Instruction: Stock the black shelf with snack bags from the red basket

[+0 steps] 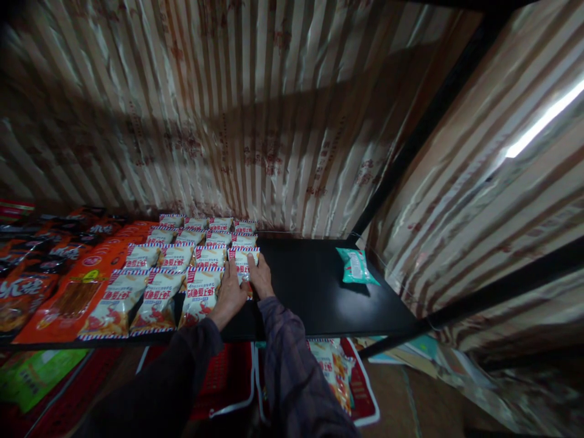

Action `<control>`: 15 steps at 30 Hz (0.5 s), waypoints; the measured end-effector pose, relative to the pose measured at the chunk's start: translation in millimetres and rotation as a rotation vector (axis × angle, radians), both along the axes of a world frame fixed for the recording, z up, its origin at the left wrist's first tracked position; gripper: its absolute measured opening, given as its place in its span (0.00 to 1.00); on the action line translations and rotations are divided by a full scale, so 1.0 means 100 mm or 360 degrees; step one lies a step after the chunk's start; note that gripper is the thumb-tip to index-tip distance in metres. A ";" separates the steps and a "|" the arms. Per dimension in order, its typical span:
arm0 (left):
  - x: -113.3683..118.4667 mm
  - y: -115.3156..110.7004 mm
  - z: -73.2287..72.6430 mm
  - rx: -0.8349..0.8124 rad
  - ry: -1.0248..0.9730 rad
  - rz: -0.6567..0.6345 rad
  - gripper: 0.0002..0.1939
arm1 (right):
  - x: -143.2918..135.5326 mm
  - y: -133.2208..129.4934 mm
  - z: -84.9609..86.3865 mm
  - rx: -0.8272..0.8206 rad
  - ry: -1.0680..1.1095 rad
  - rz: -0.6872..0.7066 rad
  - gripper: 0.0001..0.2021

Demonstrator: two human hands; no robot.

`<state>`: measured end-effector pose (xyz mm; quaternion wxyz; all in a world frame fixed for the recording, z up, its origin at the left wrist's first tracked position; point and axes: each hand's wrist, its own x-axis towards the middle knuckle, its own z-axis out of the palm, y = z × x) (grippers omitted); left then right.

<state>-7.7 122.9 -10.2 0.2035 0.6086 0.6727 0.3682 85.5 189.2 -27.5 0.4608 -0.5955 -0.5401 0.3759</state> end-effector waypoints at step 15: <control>0.09 -0.14 -0.03 0.0232 0.0129 -0.0009 0.37 | 0.10 -0.10 0.06 0.0052 0.0022 -0.0170 0.30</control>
